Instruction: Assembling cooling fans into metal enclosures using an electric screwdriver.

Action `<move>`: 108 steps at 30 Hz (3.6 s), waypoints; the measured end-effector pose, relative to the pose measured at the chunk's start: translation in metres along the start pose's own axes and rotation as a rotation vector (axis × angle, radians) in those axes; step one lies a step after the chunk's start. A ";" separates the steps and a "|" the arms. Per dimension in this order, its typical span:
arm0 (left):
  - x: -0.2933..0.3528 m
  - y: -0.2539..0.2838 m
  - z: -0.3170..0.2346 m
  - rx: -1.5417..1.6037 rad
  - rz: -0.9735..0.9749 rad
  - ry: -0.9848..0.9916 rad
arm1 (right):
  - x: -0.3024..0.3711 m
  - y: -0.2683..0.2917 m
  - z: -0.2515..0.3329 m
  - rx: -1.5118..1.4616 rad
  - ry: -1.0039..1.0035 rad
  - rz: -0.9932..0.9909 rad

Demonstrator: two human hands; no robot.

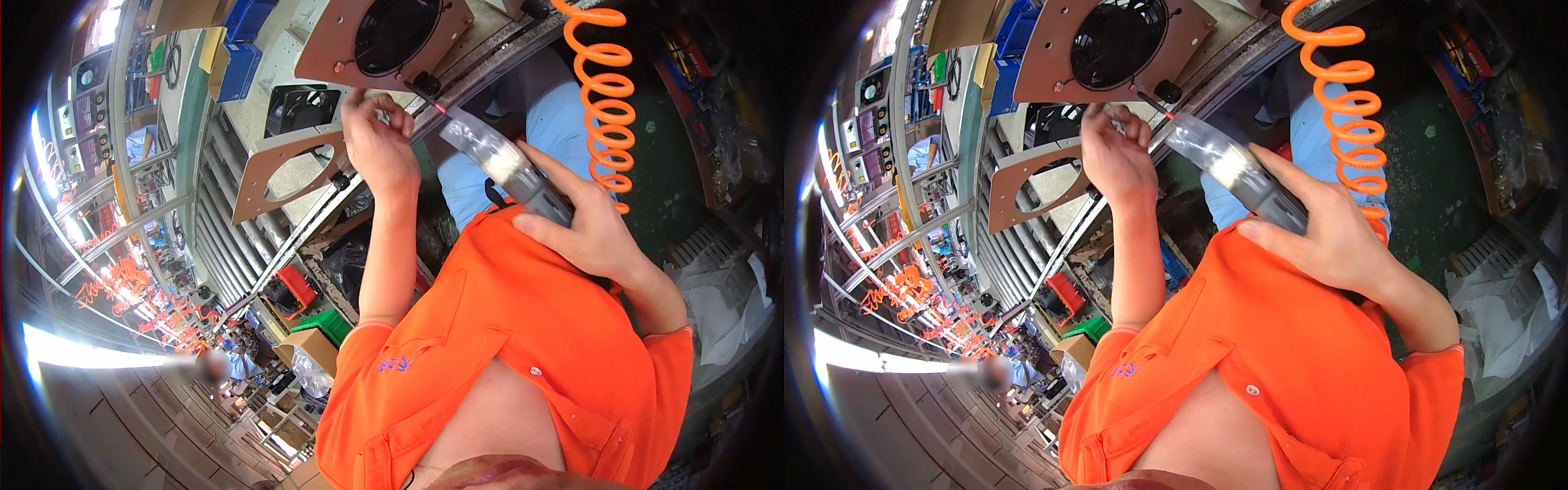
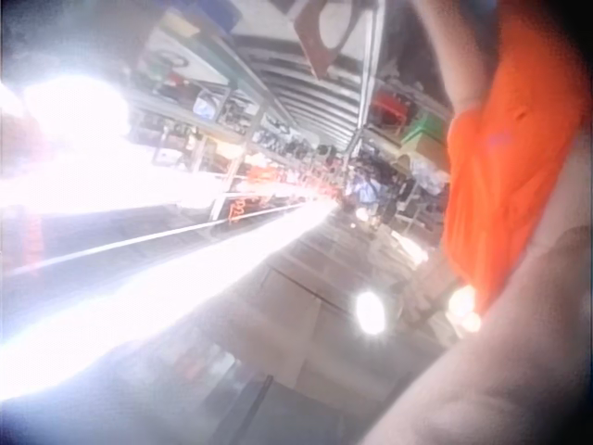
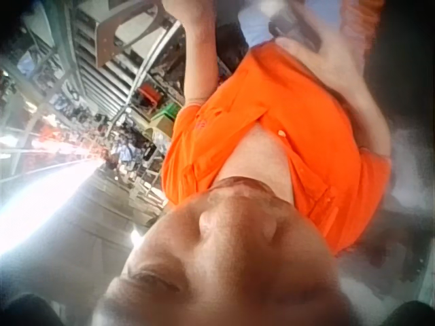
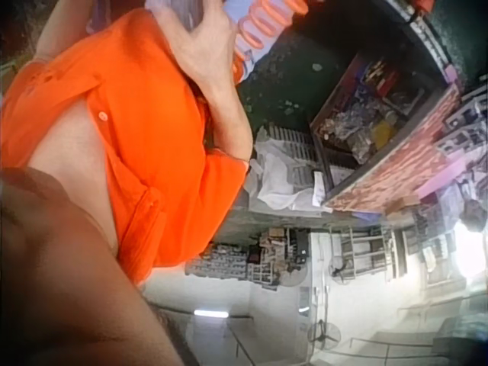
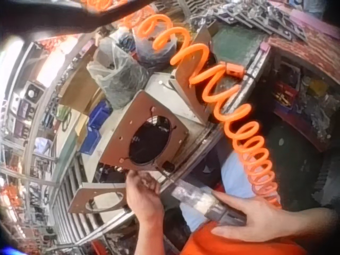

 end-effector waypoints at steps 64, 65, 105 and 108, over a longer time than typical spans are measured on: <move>0.021 -0.085 0.049 0.219 0.011 0.467 | 0.018 0.095 -0.023 0.149 0.142 -0.080; 0.016 -0.083 0.053 0.440 -0.025 0.484 | 0.013 0.093 -0.023 0.053 0.114 -0.081; -0.005 -0.102 0.068 0.706 -0.257 0.418 | -0.008 0.095 0.066 -0.687 -0.581 0.186; -0.008 -0.101 0.065 0.669 -0.209 0.396 | -0.005 0.085 0.068 -0.611 -0.531 0.189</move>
Point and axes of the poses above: each hand's wrist, its own x-axis away from the middle knuckle, its own y-axis out of the back of the hand, z = x × y, the point moved 5 cm from there along -x, towards the middle knuckle, and after that the axes turned 10 degrees about -y, right-handed, at the moved point
